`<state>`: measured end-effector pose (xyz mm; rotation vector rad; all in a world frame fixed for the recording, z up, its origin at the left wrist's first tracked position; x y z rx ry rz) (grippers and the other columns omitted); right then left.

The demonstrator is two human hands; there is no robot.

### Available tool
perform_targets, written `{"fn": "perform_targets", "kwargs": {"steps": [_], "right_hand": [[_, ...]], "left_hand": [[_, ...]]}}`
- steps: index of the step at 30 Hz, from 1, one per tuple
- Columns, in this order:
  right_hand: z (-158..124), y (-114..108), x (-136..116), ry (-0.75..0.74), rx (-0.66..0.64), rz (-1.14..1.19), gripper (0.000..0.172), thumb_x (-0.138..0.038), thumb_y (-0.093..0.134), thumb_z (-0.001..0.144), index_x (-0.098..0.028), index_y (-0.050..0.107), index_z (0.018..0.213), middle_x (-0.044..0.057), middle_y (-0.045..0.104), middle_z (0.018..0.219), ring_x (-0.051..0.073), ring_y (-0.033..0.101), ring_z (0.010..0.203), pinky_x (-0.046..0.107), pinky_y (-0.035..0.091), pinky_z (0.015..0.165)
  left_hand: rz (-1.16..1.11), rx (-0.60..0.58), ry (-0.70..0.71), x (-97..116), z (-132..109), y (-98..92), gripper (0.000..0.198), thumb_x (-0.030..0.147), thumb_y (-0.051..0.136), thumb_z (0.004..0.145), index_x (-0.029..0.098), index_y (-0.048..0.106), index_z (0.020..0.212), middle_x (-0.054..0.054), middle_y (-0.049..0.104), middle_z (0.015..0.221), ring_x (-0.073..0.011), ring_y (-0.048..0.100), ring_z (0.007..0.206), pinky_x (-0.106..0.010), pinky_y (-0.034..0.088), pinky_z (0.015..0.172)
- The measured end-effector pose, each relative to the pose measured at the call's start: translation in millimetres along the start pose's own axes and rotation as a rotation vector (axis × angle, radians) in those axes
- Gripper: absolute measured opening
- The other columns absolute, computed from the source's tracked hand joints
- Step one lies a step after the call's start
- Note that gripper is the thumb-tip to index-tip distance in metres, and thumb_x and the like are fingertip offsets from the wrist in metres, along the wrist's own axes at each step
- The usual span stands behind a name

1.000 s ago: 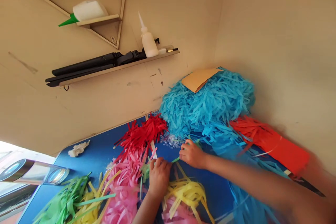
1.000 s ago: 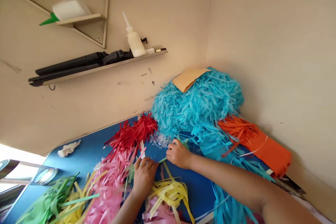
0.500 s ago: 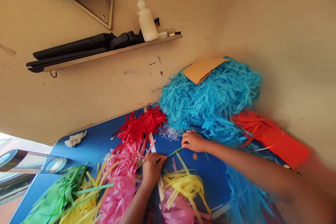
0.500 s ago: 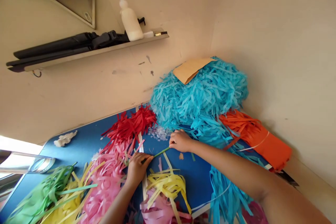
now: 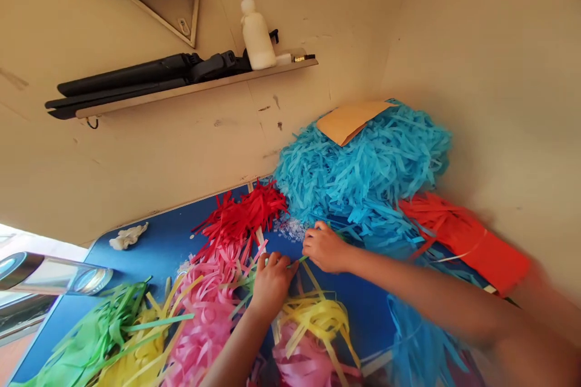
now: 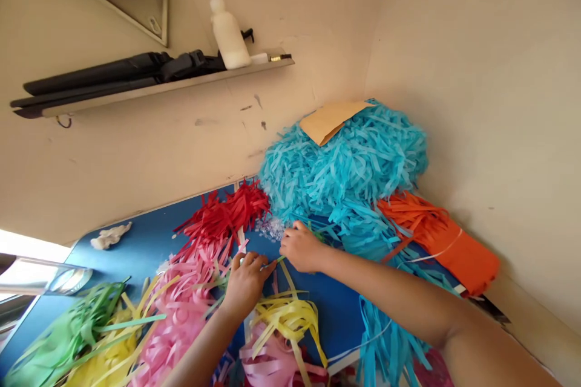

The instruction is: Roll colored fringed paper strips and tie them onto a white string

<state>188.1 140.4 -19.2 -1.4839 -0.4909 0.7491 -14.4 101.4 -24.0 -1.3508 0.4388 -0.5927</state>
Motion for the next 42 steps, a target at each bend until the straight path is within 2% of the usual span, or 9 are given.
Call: {"fn": "perform_targets", "kwargs": {"steps": [8, 14, 17, 20, 23, 27, 33, 38, 42], "right_hand": [[13, 11, -13, -0.201, 0.062, -0.154, 0.025, -0.011, 0.05, 0.093, -0.013, 0.072, 0.081, 0.011, 0.07, 0.083, 0.022, 0.055, 0.086, 0.044, 0.032, 0.094], [2, -40, -45, -0.035, 0.203, -0.128, 0.023, -0.018, 0.052, 0.094, -0.016, 0.07, 0.079, 0.008, 0.071, 0.08, 0.021, 0.057, 0.083, 0.042, 0.036, 0.084], [-16, -82, -70, 0.202, 0.282, 0.356, 0.033, -0.032, 0.048, 0.099, -0.019, 0.07, 0.079, 0.004, 0.071, 0.08, 0.019, 0.058, 0.082, 0.036, 0.036, 0.079], [-26, -111, -87, 0.194, 0.103, 1.096, 0.048, -0.054, 0.051, 0.092, -0.016, 0.068, 0.069, 0.001, 0.066, 0.069, 0.016, 0.057, 0.07, 0.03, 0.038, 0.069], [-30, -118, -97, 0.216, 0.009, 1.623, 0.049, -0.063, 0.071, 0.073, -0.015, 0.068, 0.067, -0.001, 0.063, 0.064, 0.012, 0.053, 0.062, 0.026, 0.038, 0.063], [-37, -107, -109, 0.321, 0.074, 1.821, 0.042, -0.051, 0.087, 0.057, -0.014, 0.068, 0.067, -0.002, 0.063, 0.061, 0.009, 0.051, 0.057, 0.023, 0.037, 0.061], [-47, -88, -126, 0.376, 0.282, 1.892, 0.038, -0.048, 0.085, 0.063, -0.015, 0.067, 0.07, -0.003, 0.06, 0.061, 0.009, 0.05, 0.057, 0.024, 0.038, 0.062], [-51, -82, -126, 0.406, 0.343, 1.844, 0.038, -0.048, 0.081, 0.067, -0.015, 0.063, 0.069, -0.004, 0.055, 0.062, 0.008, 0.045, 0.056, 0.023, 0.035, 0.058], [-54, -79, -126, 0.392, 0.326, 1.869, 0.038, -0.045, 0.082, 0.069, -0.017, 0.059, 0.081, -0.004, 0.057, 0.069, 0.009, 0.05, 0.062, 0.021, 0.037, 0.06]], "left_hand": [[0.075, 0.145, 0.03, 13, 13, 11.1, 0.023, 0.011, 0.051, 0.088, 0.02, 0.068, 0.074, -0.005, 0.068, 0.075, -0.0221, 0.063, 0.076, -0.046, 0.043, 0.085], [0.117, 0.43, 0.018, 9, 5, -27.2, 0.02, 0.007, 0.052, 0.088, 0.019, 0.064, 0.077, -0.001, 0.07, 0.073, -0.0165, 0.065, 0.068, -0.04, 0.044, 0.084], [0.079, 0.546, 0.078, 18, -12, -73.2, 0.014, 0.008, 0.054, 0.09, 0.021, 0.061, 0.091, 0.001, 0.073, 0.084, -0.0127, 0.067, 0.076, -0.038, 0.042, 0.093], [-0.021, 0.703, 0.186, 37, -25, -118.8, 0.013, 0.008, 0.056, 0.089, 0.021, 0.058, 0.091, 0.004, 0.072, 0.076, -0.0098, 0.065, 0.066, -0.037, 0.042, 0.095], [-0.077, 0.754, 0.162, 53, -34, -141.1, 0.011, 0.012, 0.054, 0.092, 0.02, 0.059, 0.089, 0.004, 0.07, 0.071, -0.0099, 0.063, 0.062, -0.035, 0.044, 0.093], [-0.18, 0.81, 0.012, 66, -46, -137.1, 0.008, 0.016, 0.056, 0.092, 0.021, 0.062, 0.094, 0.0, 0.071, 0.076, -0.0132, 0.067, 0.07, -0.032, 0.051, 0.083], [-0.434, 0.75, -0.301, 84, -56, -124.7, 0.007, 0.022, 0.057, 0.091, 0.024, 0.064, 0.09, -0.001, 0.07, 0.078, -0.0142, 0.068, 0.069, -0.023, 0.055, 0.062], [-0.513, 0.728, -0.317, 89, -55, -122.6, 0.009, 0.023, 0.057, 0.091, 0.025, 0.066, 0.09, 0.0, 0.072, 0.079, -0.0142, 0.07, 0.069, -0.022, 0.057, 0.061], [-0.345, 0.791, -0.243, 87, -53, -124.9, 0.009, 0.02, 0.057, 0.091, 0.024, 0.065, 0.091, -0.001, 0.073, 0.078, -0.0162, 0.07, 0.072, -0.028, 0.058, 0.07]]}}
Point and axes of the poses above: each hand's wrist, its own z-axis towards the middle knuckle, its own y-axis out of the palm, x = y × z, the point moved 1 cm from there along z, towards the middle knuckle
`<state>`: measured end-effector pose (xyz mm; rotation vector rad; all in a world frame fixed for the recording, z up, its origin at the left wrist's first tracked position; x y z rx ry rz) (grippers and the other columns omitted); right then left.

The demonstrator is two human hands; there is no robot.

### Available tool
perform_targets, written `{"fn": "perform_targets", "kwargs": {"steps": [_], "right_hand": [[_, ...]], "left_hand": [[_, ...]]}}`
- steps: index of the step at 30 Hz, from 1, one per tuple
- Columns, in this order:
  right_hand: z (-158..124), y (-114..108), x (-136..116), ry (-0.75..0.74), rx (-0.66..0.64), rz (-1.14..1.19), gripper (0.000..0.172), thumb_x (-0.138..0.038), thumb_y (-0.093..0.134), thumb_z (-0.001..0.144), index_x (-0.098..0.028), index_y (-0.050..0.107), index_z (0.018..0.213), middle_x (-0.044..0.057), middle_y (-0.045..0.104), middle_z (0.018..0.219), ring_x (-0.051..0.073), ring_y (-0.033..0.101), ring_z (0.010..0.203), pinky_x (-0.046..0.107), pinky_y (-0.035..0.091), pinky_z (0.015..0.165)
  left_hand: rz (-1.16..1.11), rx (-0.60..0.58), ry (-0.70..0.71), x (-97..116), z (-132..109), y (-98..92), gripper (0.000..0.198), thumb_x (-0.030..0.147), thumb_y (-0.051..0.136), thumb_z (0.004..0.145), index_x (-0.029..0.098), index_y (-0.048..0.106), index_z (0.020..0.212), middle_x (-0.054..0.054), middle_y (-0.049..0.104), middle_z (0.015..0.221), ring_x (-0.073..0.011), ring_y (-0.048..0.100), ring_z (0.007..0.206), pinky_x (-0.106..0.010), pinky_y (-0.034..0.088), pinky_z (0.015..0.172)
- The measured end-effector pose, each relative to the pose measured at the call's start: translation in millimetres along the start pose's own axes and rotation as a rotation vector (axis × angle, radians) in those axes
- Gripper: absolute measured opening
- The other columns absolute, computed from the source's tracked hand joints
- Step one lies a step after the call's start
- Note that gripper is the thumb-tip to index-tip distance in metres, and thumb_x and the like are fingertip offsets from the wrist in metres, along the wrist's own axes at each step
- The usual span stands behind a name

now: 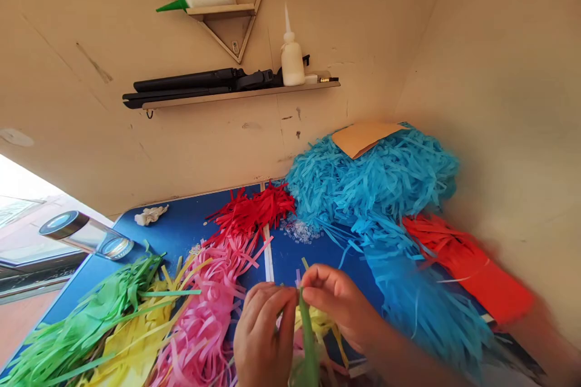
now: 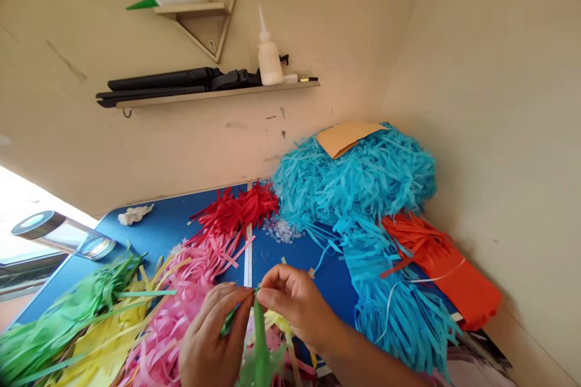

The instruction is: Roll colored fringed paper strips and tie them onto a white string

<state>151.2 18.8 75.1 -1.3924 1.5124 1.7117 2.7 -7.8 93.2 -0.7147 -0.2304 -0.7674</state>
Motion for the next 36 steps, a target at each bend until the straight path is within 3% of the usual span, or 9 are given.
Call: {"fn": "perform_targets", "kwargs": {"steps": [4, 7, 10, 16, 20, 23, 26, 31, 36], "right_hand": [[-2, -2, 4, -0.042, -0.016, -0.069, 0.042, -0.033, 0.079, 0.074, -0.023, 0.052, 0.106, -0.003, 0.062, 0.085, 0.012, 0.059, 0.07, 0.024, 0.045, 0.066], [-3, -8, -3, -0.127, 0.015, -0.419, 0.016, -0.025, 0.061, 0.088, -0.022, 0.061, 0.103, 0.001, 0.067, 0.093, 0.016, 0.064, 0.081, 0.029, 0.048, 0.076], [-2, -14, -19, -0.25, -0.063, -0.834, 0.021, -0.015, 0.052, 0.09, -0.022, 0.069, 0.101, 0.003, 0.07, 0.098, 0.018, 0.063, 0.094, 0.031, 0.045, 0.086], [2, -20, -29, -0.34, -0.133, -1.026, 0.014, -0.026, 0.062, 0.09, -0.021, 0.074, 0.084, 0.001, 0.068, 0.077, 0.014, 0.062, 0.073, 0.024, 0.044, 0.067], [-1, -18, -19, -0.573, -0.032, -1.189, 0.019, -0.028, 0.057, 0.094, -0.022, 0.073, 0.085, 0.002, 0.069, 0.078, 0.014, 0.062, 0.072, 0.026, 0.042, 0.067], [-7, -10, -15, -0.839, 0.215, -1.369, 0.013, -0.025, 0.059, 0.094, -0.025, 0.072, 0.09, 0.002, 0.073, 0.088, 0.018, 0.061, 0.083, 0.035, 0.038, 0.078], [-12, 1, -15, -0.942, 0.415, -1.363, 0.013, -0.02, 0.062, 0.092, -0.028, 0.071, 0.098, 0.001, 0.072, 0.083, 0.018, 0.059, 0.081, 0.039, 0.033, 0.08], [-17, 11, -10, -0.941, 0.339, -1.221, 0.04, -0.01, 0.053, 0.091, -0.028, 0.061, 0.126, 0.002, 0.069, 0.088, 0.018, 0.058, 0.082, 0.038, 0.036, 0.079], [-19, 8, -5, -0.781, 0.19, -1.077, 0.049, -0.012, 0.041, 0.095, -0.028, 0.051, 0.14, 0.007, 0.063, 0.106, 0.021, 0.058, 0.094, 0.039, 0.044, 0.083]], "left_hand": [[0.06, -0.042, 0.119, -3, 4, -1.0, 0.01, 0.02, 0.056, 0.093, 0.023, 0.066, 0.095, -0.001, 0.073, 0.08, -0.0147, 0.069, 0.072, -0.026, 0.056, 0.072], [0.055, -0.144, 0.102, -8, 8, -3.1, 0.017, 0.022, 0.052, 0.095, 0.023, 0.069, 0.098, -0.002, 0.072, 0.08, -0.0136, 0.069, 0.07, -0.023, 0.056, 0.066], [0.01, -0.315, -0.005, -14, 13, -6.0, 0.023, 0.026, 0.05, 0.095, 0.024, 0.071, 0.087, -0.002, 0.071, 0.076, -0.0136, 0.068, 0.065, -0.022, 0.055, 0.06], [-0.137, -0.558, -0.178, -17, 22, -8.4, 0.022, 0.029, 0.054, 0.092, 0.026, 0.074, 0.082, -0.002, 0.069, 0.071, -0.0144, 0.066, 0.059, -0.022, 0.052, 0.052], [-0.079, -0.443, -0.147, -12, 19, -3.3, 0.024, 0.029, 0.055, 0.091, 0.024, 0.072, 0.075, 0.0, 0.066, 0.064, -0.0121, 0.063, 0.053, -0.021, 0.048, 0.048], [0.066, -0.216, -0.071, -4, 12, 2.6, 0.021, 0.028, 0.056, 0.092, 0.022, 0.068, 0.075, 0.0, 0.066, 0.065, -0.012, 0.063, 0.057, -0.022, 0.048, 0.052], [0.113, -0.025, 0.006, 4, 4, 8.0, 0.01, 0.023, 0.059, 0.091, 0.022, 0.069, 0.088, 0.0, 0.071, 0.073, -0.0119, 0.066, 0.063, -0.022, 0.052, 0.061], [0.066, 0.048, -0.035, 10, -4, 13.5, 0.011, 0.02, 0.061, 0.09, 0.022, 0.069, 0.097, -0.002, 0.075, 0.081, -0.0134, 0.071, 0.07, -0.023, 0.058, 0.068], [0.046, 0.102, -0.084, 9, -5, 15.6, 0.01, 0.021, 0.063, 0.089, 0.02, 0.07, 0.096, -0.004, 0.077, 0.083, -0.0138, 0.072, 0.07, -0.024, 0.059, 0.069]]}}
Point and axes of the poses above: each hand's wrist, its own z-axis towards the middle knuckle, its own y-axis out of the palm, x = y × z, the point moved 1 cm from there along z, towards the middle knuckle
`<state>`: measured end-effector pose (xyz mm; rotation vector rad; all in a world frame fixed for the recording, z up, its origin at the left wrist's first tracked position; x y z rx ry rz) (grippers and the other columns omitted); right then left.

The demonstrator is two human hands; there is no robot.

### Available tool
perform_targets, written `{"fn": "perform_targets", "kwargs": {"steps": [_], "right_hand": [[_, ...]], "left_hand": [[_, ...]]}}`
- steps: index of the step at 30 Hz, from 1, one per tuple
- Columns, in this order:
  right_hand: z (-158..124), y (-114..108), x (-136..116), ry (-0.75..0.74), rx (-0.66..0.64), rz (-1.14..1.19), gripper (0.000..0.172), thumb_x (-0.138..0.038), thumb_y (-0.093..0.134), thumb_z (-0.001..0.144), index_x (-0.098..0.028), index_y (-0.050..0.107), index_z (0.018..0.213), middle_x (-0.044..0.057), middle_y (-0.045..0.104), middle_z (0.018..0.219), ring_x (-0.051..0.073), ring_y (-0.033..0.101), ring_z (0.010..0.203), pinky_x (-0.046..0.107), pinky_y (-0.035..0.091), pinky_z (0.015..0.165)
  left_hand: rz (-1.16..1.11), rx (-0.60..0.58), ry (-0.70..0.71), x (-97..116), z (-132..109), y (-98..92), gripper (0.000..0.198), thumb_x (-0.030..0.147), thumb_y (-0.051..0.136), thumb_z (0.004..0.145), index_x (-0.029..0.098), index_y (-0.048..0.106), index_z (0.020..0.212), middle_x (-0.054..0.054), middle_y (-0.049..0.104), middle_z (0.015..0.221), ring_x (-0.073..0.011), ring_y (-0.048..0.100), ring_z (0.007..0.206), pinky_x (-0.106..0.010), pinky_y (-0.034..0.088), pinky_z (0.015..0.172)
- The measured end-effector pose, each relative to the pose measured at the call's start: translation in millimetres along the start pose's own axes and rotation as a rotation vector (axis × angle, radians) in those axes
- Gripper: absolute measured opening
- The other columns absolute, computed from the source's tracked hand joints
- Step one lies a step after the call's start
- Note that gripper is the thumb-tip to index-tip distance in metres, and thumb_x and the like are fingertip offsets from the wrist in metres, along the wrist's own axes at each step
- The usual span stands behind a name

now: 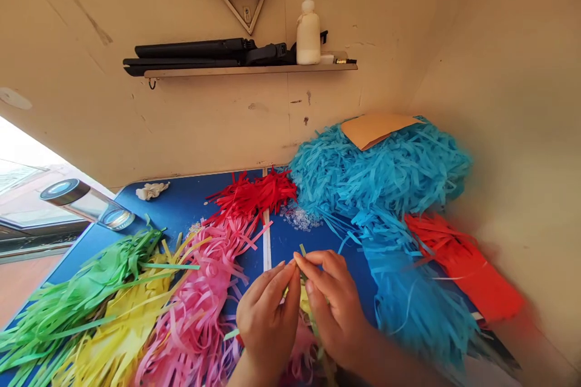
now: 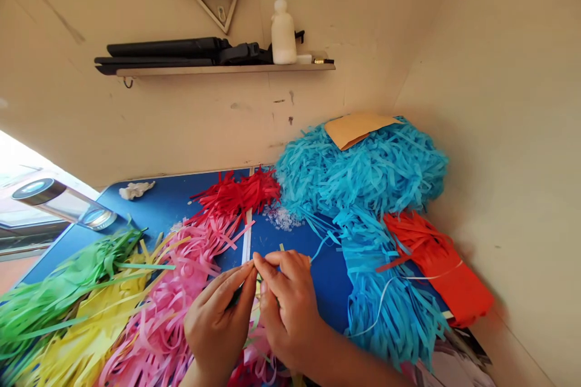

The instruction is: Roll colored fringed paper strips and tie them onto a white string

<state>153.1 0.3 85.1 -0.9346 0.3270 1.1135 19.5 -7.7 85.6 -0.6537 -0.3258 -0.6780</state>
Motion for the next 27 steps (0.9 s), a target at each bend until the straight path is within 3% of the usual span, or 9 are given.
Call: {"fn": "perform_targets", "kwargs": {"steps": [4, 8, 14, 19, 24, 27], "right_hand": [[5, -8, 4, 0.09, -0.083, 0.173, 0.039, -0.018, 0.047, 0.098, -0.033, 0.06, 0.132, 0.003, 0.066, 0.098, 0.016, 0.061, 0.087, 0.031, 0.048, 0.078], [14, -19, 7, 0.195, -0.191, 0.32, 0.031, -0.023, 0.051, 0.098, -0.031, 0.068, 0.123, 0.003, 0.069, 0.103, 0.015, 0.065, 0.093, 0.027, 0.05, 0.081], [15, -20, 13, 0.252, -0.139, 0.413, 0.014, -0.025, 0.067, 0.089, -0.027, 0.077, 0.099, 0.002, 0.072, 0.089, 0.015, 0.067, 0.082, 0.024, 0.051, 0.074], [15, -20, 17, 0.292, -0.1, 0.455, 0.004, -0.023, 0.071, 0.085, -0.025, 0.074, 0.084, 0.0, 0.067, 0.081, 0.013, 0.062, 0.077, 0.023, 0.048, 0.071], [14, -20, 23, 0.364, -0.038, 0.571, 0.004, -0.025, 0.07, 0.085, -0.025, 0.072, 0.081, -0.002, 0.062, 0.081, 0.013, 0.058, 0.077, 0.023, 0.045, 0.073], [10, -16, 27, 0.401, -0.008, 0.639, 0.004, -0.025, 0.07, 0.085, -0.026, 0.072, 0.082, -0.003, 0.061, 0.081, 0.013, 0.057, 0.078, 0.023, 0.044, 0.073]], "left_hand": [[-0.126, -0.031, -0.119, 0, 5, -0.8, 0.006, 0.019, 0.065, 0.086, 0.02, 0.071, 0.085, -0.001, 0.074, 0.076, -0.0125, 0.07, 0.067, -0.021, 0.057, 0.064], [-0.262, -0.122, -0.217, 1, 10, -3.3, 0.01, 0.016, 0.063, 0.087, 0.022, 0.071, 0.085, 0.0, 0.073, 0.078, -0.0113, 0.069, 0.07, -0.019, 0.056, 0.064], [-0.378, -0.108, -0.318, 1, 3, -3.1, 0.007, 0.016, 0.067, 0.083, 0.021, 0.065, 0.079, 0.003, 0.07, 0.073, -0.0096, 0.066, 0.065, -0.017, 0.053, 0.06], [-0.493, -0.208, -0.291, 2, 2, -2.8, 0.014, 0.01, 0.058, 0.087, 0.022, 0.065, 0.083, 0.001, 0.073, 0.079, -0.0108, 0.07, 0.073, -0.019, 0.056, 0.066], [-0.397, -0.186, -0.181, 4, 0, -3.7, 0.014, 0.013, 0.059, 0.087, 0.023, 0.068, 0.092, -0.002, 0.076, 0.099, -0.0155, 0.072, 0.096, -0.027, 0.056, 0.087], [-0.341, -0.166, -0.111, 3, -2, -0.8, 0.01, 0.018, 0.067, 0.085, 0.024, 0.068, 0.093, -0.001, 0.077, 0.097, -0.0155, 0.072, 0.095, -0.031, 0.053, 0.097]]}}
Point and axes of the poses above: each hand's wrist, its own z-axis towards the middle knuckle, its own y-axis out of the palm, x = y × z, the point moved 1 cm from there along z, towards the middle knuckle
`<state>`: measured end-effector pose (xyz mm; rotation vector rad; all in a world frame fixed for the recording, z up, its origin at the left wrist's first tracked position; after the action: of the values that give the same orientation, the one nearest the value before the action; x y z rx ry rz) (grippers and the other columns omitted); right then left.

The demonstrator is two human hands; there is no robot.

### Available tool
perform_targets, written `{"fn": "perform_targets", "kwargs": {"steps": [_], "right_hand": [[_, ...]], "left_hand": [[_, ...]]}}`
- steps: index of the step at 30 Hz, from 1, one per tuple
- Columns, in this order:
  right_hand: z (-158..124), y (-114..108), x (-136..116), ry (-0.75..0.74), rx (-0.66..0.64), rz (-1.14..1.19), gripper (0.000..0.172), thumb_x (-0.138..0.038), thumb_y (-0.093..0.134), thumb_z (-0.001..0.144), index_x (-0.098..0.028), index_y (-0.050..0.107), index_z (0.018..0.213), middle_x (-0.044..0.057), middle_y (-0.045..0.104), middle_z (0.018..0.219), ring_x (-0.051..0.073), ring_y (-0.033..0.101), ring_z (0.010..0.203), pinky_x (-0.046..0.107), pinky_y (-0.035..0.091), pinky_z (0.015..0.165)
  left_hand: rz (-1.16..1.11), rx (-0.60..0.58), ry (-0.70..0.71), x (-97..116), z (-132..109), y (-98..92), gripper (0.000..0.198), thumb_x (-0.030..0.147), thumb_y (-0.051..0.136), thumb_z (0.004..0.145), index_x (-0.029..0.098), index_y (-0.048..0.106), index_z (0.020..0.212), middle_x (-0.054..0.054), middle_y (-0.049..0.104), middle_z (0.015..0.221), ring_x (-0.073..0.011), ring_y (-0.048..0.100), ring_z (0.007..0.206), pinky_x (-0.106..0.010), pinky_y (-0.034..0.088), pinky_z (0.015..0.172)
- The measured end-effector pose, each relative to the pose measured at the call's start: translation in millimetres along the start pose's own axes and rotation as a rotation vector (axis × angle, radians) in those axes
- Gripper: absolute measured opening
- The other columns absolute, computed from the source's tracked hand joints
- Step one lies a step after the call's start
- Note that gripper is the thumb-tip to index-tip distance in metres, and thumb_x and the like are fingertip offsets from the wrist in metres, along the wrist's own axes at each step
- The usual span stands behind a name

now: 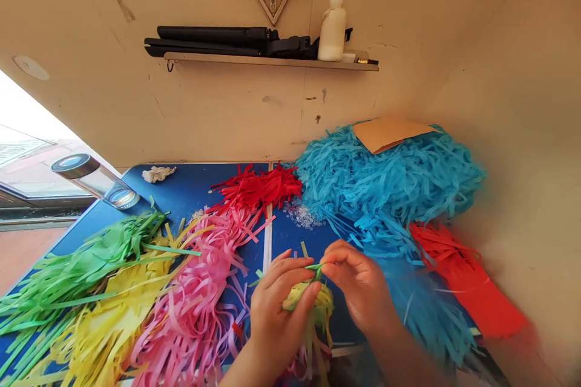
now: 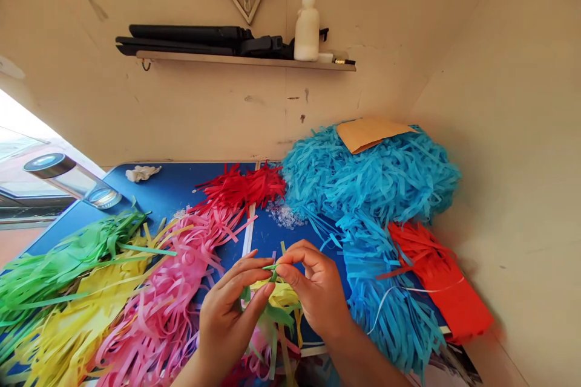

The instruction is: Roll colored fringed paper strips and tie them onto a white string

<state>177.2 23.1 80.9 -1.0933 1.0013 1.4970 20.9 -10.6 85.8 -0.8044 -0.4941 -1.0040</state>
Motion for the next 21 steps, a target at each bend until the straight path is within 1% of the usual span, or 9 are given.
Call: {"fn": "perform_targets", "kwargs": {"steps": [4, 6, 8, 12, 14, 16, 18, 19, 21], "right_hand": [[-3, 1, 6, 0.064, -0.011, 0.077, 0.004, -0.027, 0.07, 0.086, -0.026, 0.071, 0.083, -0.003, 0.06, 0.082, 0.013, 0.056, 0.078, 0.023, 0.044, 0.073], [-3, 1, 5, 0.051, -0.005, 0.052, 0.005, -0.028, 0.07, 0.087, -0.025, 0.07, 0.082, -0.003, 0.059, 0.082, 0.013, 0.055, 0.078, 0.023, 0.043, 0.074], [-4, 2, 4, 0.02, 0.011, -0.006, 0.008, -0.029, 0.068, 0.088, -0.024, 0.068, 0.081, -0.003, 0.059, 0.082, 0.013, 0.055, 0.079, 0.024, 0.043, 0.075], [-7, 4, 6, 0.007, 0.039, -0.028, 0.012, -0.032, 0.062, 0.092, -0.024, 0.064, 0.084, -0.001, 0.061, 0.088, 0.014, 0.057, 0.086, 0.025, 0.044, 0.081], [-11, 7, 8, 0.029, 0.015, -0.029, 0.012, -0.033, 0.059, 0.094, -0.024, 0.063, 0.086, -0.001, 0.063, 0.088, 0.014, 0.058, 0.086, 0.025, 0.044, 0.081], [-16, 9, 10, 0.051, -0.033, -0.065, 0.014, -0.033, 0.059, 0.094, -0.023, 0.062, 0.086, -0.001, 0.063, 0.086, 0.014, 0.059, 0.083, 0.025, 0.045, 0.079], [-17, 11, 10, 0.048, -0.085, -0.121, 0.015, -0.034, 0.058, 0.094, -0.022, 0.061, 0.085, -0.001, 0.064, 0.084, 0.014, 0.059, 0.081, 0.026, 0.045, 0.078], [-15, 10, 9, 0.033, -0.115, -0.155, 0.016, -0.034, 0.058, 0.094, -0.022, 0.061, 0.084, 0.0, 0.064, 0.084, 0.015, 0.06, 0.082, 0.026, 0.045, 0.079], [1, 6, 10, -0.012, -0.177, -0.249, 0.019, -0.035, 0.057, 0.095, -0.021, 0.062, 0.083, 0.0, 0.066, 0.085, 0.015, 0.062, 0.084, 0.027, 0.045, 0.081]], "left_hand": [[0.039, 0.004, 0.041, -4, 1, 2.7, 0.007, 0.02, 0.069, 0.084, 0.024, 0.068, 0.09, 0.0, 0.075, 0.09, -0.014, 0.071, 0.085, -0.035, 0.052, 0.097], [0.035, 0.004, 0.025, -5, 2, 3.4, 0.004, 0.021, 0.07, 0.084, 0.023, 0.067, 0.084, 0.002, 0.073, 0.082, -0.0133, 0.07, 0.078, -0.035, 0.052, 0.094], [0.022, -0.004, -0.002, -6, 3, 4.4, 0.008, 0.022, 0.07, 0.084, 0.022, 0.064, 0.078, 0.003, 0.07, 0.075, -0.0127, 0.069, 0.073, -0.034, 0.053, 0.091], [0.039, -0.003, -0.021, -8, 1, 6.7, 0.009, 0.022, 0.065, 0.087, 0.022, 0.062, 0.079, 0.005, 0.068, 0.07, -0.0115, 0.068, 0.066, -0.035, 0.051, 0.094], [0.031, -0.004, -0.05, -10, -3, 6.4, 0.01, 0.022, 0.064, 0.088, 0.022, 0.063, 0.078, 0.005, 0.069, 0.068, -0.0123, 0.069, 0.067, -0.033, 0.054, 0.089], [-0.016, -0.038, -0.14, -13, -8, 4.2, 0.014, 0.024, 0.064, 0.087, 0.022, 0.062, 0.073, 0.003, 0.07, 0.067, -0.0132, 0.07, 0.067, -0.026, 0.056, 0.074], [-0.087, -0.089, -0.287, -17, -14, 0.1, 0.015, 0.027, 0.064, 0.087, 0.022, 0.061, 0.073, 0.003, 0.07, 0.065, -0.0126, 0.068, 0.06, -0.021, 0.053, 0.058], [-0.118, -0.117, -0.355, -20, -17, -2.8, 0.014, 0.029, 0.064, 0.087, 0.022, 0.063, 0.075, 0.003, 0.069, 0.062, -0.0121, 0.066, 0.055, -0.02, 0.052, 0.053], [-0.145, -0.155, -0.453, -27, -21, -10.3, 0.012, 0.032, 0.065, 0.086, 0.021, 0.068, 0.081, 0.003, 0.067, 0.058, -0.0122, 0.064, 0.051, -0.021, 0.051, 0.053]]}}
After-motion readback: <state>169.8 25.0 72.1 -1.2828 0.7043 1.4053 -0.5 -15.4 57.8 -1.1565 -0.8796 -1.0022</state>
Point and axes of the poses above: each hand's wrist, its own z-axis towards the middle knuckle, its own y-axis out of the palm, x = y × z, the point moved 1 cm from there along z, towards the middle knuckle
